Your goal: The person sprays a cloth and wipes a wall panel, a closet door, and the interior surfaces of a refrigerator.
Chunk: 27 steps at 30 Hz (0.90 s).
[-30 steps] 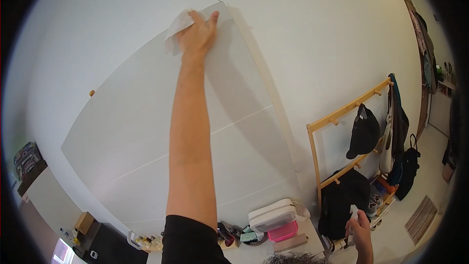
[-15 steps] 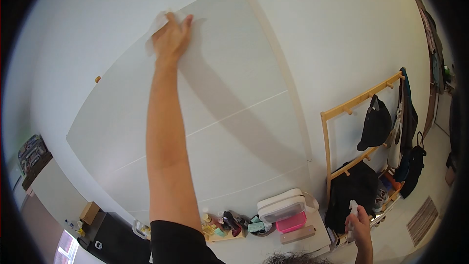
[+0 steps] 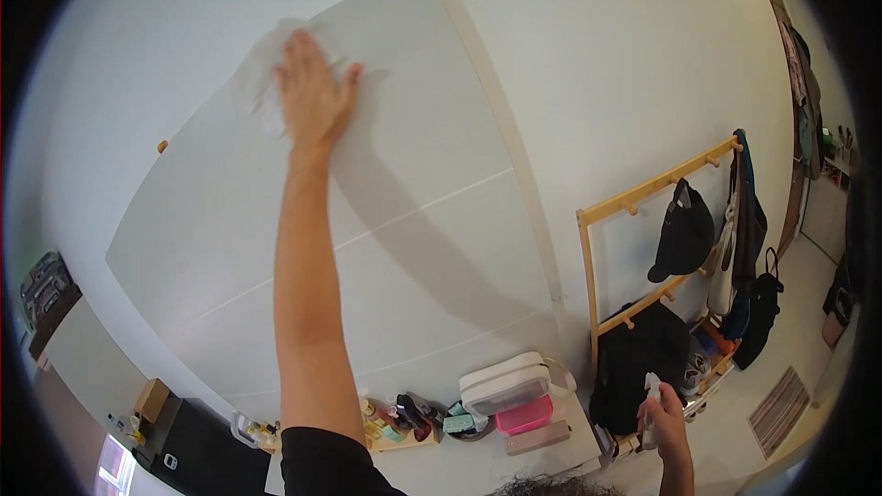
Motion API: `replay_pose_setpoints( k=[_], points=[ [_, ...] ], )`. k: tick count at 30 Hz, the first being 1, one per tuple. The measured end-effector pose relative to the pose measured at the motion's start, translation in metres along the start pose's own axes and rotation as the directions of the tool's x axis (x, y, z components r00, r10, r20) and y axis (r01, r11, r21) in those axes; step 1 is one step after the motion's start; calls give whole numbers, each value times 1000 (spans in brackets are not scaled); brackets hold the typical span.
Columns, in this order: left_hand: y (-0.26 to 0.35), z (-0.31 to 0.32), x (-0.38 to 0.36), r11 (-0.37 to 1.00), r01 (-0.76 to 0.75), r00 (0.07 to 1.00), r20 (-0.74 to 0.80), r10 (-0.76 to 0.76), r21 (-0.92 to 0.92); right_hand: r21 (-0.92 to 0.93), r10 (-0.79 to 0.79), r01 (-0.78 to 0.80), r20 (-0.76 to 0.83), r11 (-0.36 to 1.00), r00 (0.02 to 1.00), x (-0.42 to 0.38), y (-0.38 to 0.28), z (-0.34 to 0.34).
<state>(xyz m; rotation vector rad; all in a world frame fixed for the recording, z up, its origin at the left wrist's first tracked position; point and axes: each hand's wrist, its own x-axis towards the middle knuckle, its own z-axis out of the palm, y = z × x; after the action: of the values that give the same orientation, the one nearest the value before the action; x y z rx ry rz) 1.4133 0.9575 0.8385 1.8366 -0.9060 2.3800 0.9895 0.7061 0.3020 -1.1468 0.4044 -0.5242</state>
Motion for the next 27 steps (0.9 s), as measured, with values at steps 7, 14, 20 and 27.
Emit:
replay_pose_setpoints(
  k=[7,14,20,27],
  points=[
    [129,19,30,930,-287,942,110,318,-229,-11,-13,13,7,1000,1000,5,5,0],
    [146,24,36,951,-162,845,460,272,-265,-11,-41,40,-26,999,999,-5,9,-14],
    [180,-9,-44,845,-315,741,445,503,-432,-14,-15,13,-135,1000,991,-13,16,-41],
    [228,-20,-132,701,-519,700,227,677,-490,-8,2,-4,-205,1000,979,-17,18,-47]
  ],
)
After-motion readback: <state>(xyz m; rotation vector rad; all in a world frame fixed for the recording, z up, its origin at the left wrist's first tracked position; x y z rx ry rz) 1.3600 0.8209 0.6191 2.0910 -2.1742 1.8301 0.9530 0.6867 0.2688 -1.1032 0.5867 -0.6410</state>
